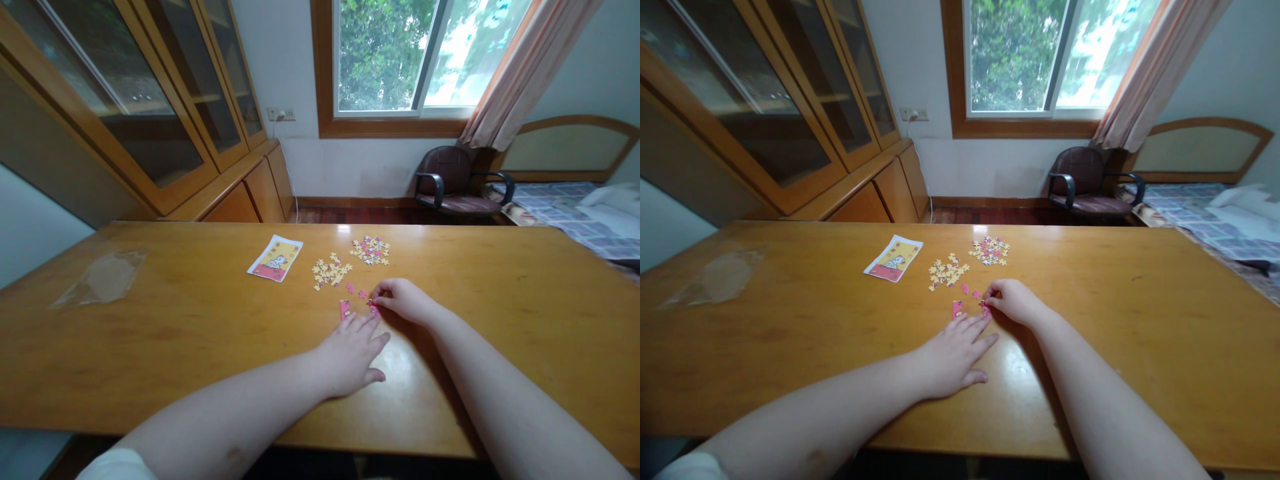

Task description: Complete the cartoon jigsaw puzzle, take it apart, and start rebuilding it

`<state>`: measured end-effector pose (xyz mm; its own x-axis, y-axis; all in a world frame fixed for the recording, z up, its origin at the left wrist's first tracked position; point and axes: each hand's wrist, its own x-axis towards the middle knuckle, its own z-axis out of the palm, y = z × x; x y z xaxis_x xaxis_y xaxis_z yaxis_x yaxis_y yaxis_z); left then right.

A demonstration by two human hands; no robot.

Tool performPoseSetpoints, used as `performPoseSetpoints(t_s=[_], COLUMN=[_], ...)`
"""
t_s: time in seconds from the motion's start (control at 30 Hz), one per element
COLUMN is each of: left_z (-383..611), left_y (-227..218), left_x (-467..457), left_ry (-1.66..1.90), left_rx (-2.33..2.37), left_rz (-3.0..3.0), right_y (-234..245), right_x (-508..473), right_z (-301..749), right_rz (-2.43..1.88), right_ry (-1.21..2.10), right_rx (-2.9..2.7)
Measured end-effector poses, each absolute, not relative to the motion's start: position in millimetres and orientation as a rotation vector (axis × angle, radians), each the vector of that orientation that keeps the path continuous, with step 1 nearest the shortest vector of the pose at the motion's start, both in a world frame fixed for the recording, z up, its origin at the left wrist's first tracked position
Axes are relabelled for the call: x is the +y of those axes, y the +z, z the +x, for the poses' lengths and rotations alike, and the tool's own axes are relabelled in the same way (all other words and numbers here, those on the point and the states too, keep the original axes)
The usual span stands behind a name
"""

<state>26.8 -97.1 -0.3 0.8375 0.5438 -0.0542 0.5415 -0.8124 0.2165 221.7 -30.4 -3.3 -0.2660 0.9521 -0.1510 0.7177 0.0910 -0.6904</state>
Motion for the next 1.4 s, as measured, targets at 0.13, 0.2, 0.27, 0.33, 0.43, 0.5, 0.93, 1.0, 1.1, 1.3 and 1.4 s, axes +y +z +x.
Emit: performPoseSetpoints(t_s=[0.13,0.2,0.27,0.33,0.43,0.5,0.93,1.0,1.1,1.3,1.4], left_z=[26.6,26.7,26.8,26.7,26.4,26.1,26.3,26.5,27.3,28.3,28.0], left_y=[-2.7,-3.8,-4.5,-4.5,-3.5,-3.1,-2.3,-0.8,0.2,-2.4,-2.9], left_x=[-97.6,-97.7,-97.5,-97.2,-97.2,-97.5,-95.9,-95.6,-94.9,-93.4,-93.7], left_ry=[0.028,0.028,0.03,0.031,0.019,0.017,0.032,0.03,0.022,0.069,0.079], left_rx=[0.845,0.84,0.838,0.839,0.833,0.829,0.828,0.821,0.812,0.788,0.776], left_rz=[2.8,2.803,2.806,2.809,2.805,2.8,2.743,2.739,2.734,2.779,2.808], right_y=[-2.6,-2.4,-3.1,-4.6,-7.7,-9.0,-8.0,-6.3,-3.0,-6.1,-10.6], right_x=[-30.9,-30.8,-30.2,-29.4,-28.0,-27.4,-27.0,-27.1,-28.1,-30.0,-29.4], right_z=[218.3,217.4,217.3,217.9,219.5,220.4,223.4,223.8,222.4,212.1,206.5], right_rz=[-1.668,-1.668,-1.654,-1.635,-1.612,-1.602,-1.576,-1.58,-1.492,-1.292,-1.337], right_ry=[0.881,0.813,0.749,0.704,0.663,0.656,0.625,0.565,0.428,0.386,0.381], right_rx=[-2.103,-2.152,-2.199,-2.238,-2.266,-2.266,-2.292,-2.295,-2.327,-2.502,-2.506])
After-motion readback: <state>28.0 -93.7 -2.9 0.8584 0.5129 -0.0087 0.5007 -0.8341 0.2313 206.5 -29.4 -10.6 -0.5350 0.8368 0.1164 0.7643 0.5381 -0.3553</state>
